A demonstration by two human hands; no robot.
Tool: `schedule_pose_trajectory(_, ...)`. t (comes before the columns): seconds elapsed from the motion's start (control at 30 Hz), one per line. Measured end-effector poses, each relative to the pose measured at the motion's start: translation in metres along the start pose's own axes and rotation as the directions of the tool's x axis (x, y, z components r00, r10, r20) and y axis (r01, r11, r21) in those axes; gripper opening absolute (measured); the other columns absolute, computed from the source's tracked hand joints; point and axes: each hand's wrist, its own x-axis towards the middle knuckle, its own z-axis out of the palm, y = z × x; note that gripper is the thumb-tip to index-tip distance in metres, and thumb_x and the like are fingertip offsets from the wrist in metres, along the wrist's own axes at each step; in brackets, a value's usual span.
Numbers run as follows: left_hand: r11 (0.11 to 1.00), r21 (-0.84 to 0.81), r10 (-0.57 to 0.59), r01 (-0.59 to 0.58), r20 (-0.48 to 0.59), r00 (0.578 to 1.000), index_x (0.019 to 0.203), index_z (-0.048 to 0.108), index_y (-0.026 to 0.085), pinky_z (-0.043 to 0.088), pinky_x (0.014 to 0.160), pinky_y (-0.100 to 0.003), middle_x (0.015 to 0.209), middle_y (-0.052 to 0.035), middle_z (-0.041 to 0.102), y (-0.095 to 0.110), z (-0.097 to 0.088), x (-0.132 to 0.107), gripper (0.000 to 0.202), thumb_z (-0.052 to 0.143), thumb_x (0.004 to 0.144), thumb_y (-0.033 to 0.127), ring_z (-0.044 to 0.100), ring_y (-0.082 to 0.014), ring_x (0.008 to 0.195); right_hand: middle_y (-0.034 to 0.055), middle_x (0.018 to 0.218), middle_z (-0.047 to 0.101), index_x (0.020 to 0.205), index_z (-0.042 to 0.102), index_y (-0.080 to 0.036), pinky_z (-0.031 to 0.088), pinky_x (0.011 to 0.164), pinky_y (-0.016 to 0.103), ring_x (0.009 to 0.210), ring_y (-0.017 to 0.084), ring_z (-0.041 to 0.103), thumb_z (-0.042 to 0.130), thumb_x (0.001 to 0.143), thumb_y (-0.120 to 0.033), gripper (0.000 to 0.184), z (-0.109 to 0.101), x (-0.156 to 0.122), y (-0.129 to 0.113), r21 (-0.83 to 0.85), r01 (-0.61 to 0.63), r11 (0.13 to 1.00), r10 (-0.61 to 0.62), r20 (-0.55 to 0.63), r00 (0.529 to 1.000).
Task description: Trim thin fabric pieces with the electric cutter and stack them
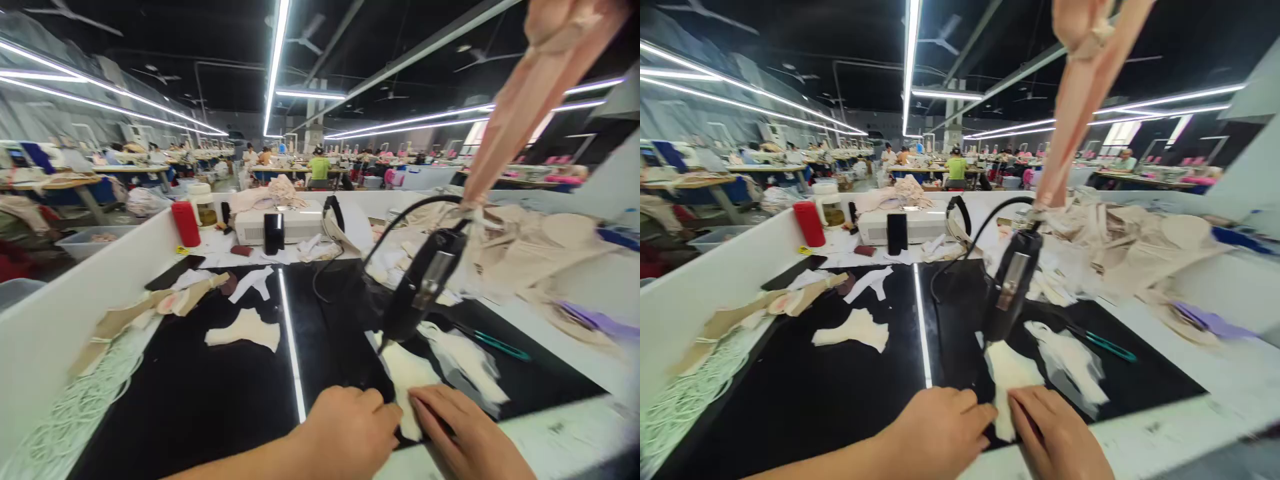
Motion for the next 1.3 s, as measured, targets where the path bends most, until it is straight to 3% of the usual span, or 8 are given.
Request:
schedule_pose_trajectory(0.1, 0.998, -0.003, 0.056, -0.056, -0.008, 0.998, 0.114, 0.063, 0.016, 0.047, 0.058, -0.034, 0.092, -0.0020, 0.070, -0.002, -0.001, -0.005, 0.016, 0.056, 0.105, 0.027, 0.066, -0.0194, 0.075, 0.0059, 0.096, 0.079, 0.099, 0.077, -0.025, 0.062, 0.080, 0.030, 0.089, 0.022, 0.076, 0.055, 0.101, -0.036, 0.024, -0.009, 0.004, -0.016, 0.006, -0.166, 0.986, 0.165, 0.017, 0.986)
schedule_pose_trajectory(0.2, 0.995, 0.002, 0.097, -0.097, 0.004, 0.995, 0.098, 0.067, 0.018, 0.045, 0.059, -0.033, 0.101, -0.0039, 0.071, -0.002, 0.000, -0.007, 0.013, 0.057, 0.104, 0.022, 0.066, -0.0194, 0.080, 0.0057, 0.094, 0.077, 0.097, 0.077, -0.025, 0.062, 0.078, 0.031, 0.087, 0.022, 0.074, 0.053, 0.102, -0.037, 0.026, -0.011, 0.007, -0.027, 0.050, -0.267, 0.962, 0.265, 0.045, 0.963)
schedule_pose_trajectory(0.57, 0.997, 0.046, 0.064, -0.069, 0.101, 0.993, 0.100, 0.069, 0.021, 0.046, 0.066, -0.031, 0.124, -0.0041, 0.067, 0.000, 0.001, -0.009, 0.010, 0.065, 0.101, 0.030, 0.066, -0.0201, 0.091, 0.0021, 0.085, 0.076, 0.085, 0.077, -0.026, 0.055, 0.065, 0.025, 0.072, 0.018, 0.069, 0.061, 0.094, -0.044, 0.027, -0.021, 0.011, -0.025, 0.230, -0.450, 0.863, 0.431, 0.129, 0.893)
schedule_pose_trajectory(0.77, 0.999, -0.007, -0.049, 0.050, 0.073, 0.996, 0.128, 0.062, 0.020, 0.044, 0.057, -0.031, 0.088, -0.0019, 0.067, 0.003, 0.000, -0.001, 0.035, 0.061, 0.103, 0.044, 0.065, -0.0196, 0.070, 0.0029, 0.084, 0.076, 0.081, 0.077, -0.025, 0.053, 0.060, 0.025, 0.069, 0.019, 0.066, 0.066, 0.087, -0.049, 0.027, -0.024, 0.016, -0.021, 0.316, -0.515, 0.797, 0.511, 0.103, 0.854)
schedule_pose_trajectory(1.0, 0.998, -0.069, -0.009, 0.010, 0.015, 1.000, 0.135, 0.057, 0.019, 0.045, 0.058, -0.031, 0.090, -0.0027, 0.067, 0.000, 0.001, -0.004, 0.036, 0.057, 0.105, 0.040, 0.065, -0.0189, 0.073, 0.0042, 0.069, 0.073, 0.105, 0.075, -0.020, 0.053, 0.052, 0.027, 0.053, 0.017, 0.060, 0.058, 0.095, -0.057, 0.042, -0.032, 0.030, -0.021, 0.464, -0.560, 0.686, 0.623, 0.022, 0.782)
schedule_pose_trajectory(1.2, 0.975, -0.199, -0.076, 0.102, 0.138, 0.988, 0.130, 0.061, 0.021, 0.051, 0.068, -0.030, 0.094, -0.0037, 0.067, -0.001, -0.011, -0.001, 0.031, 0.057, 0.104, 0.037, 0.066, -0.0205, 0.077, 0.0081, 0.103, 0.080, 0.092, 0.073, -0.026, 0.061, 0.083, 0.029, 0.096, 0.024, 0.076, 0.062, 0.095, -0.047, 0.024, -0.053, 0.027, -0.048, 0.460, -0.418, 0.783, 0.515, -0.104, 0.851)
schedule_pose_trajectory(1.27, 0.892, -0.406, -0.131, 0.200, 0.192, 0.973, 0.126, 0.065, 0.022, 0.052, 0.077, -0.032, 0.096, -0.0043, 0.067, -0.004, -0.019, -0.001, 0.027, 0.057, 0.103, 0.033, 0.066, -0.0218, 0.083, 0.0058, 0.109, 0.080, 0.089, 0.071, -0.028, 0.060, 0.088, 0.028, 0.102, 0.023, 0.077, 0.062, 0.095, -0.033, 0.012, -0.058, 0.023, -0.061, 0.377, -0.254, 0.891, 0.329, -0.148, 0.933)
schedule_pose_trajectory(1.3, 0.781, -0.561, -0.173, 0.273, 0.225, 0.959, 0.121, 0.068, 0.022, 0.051, 0.083, -0.033, 0.095, -0.0041, 0.067, -0.007, -0.023, -0.001, 0.024, 0.057, 0.101, 0.031, 0.065, -0.0222, 0.087, 0.0045, 0.109, 0.081, 0.092, 0.071, -0.029, 0.061, 0.087, 0.026, 0.100, 0.022, 0.078, 0.061, 0.094, -0.024, 0.011, -0.059, 0.022, -0.067, 0.319, -0.140, 0.937, 0.197, -0.154, 0.968)
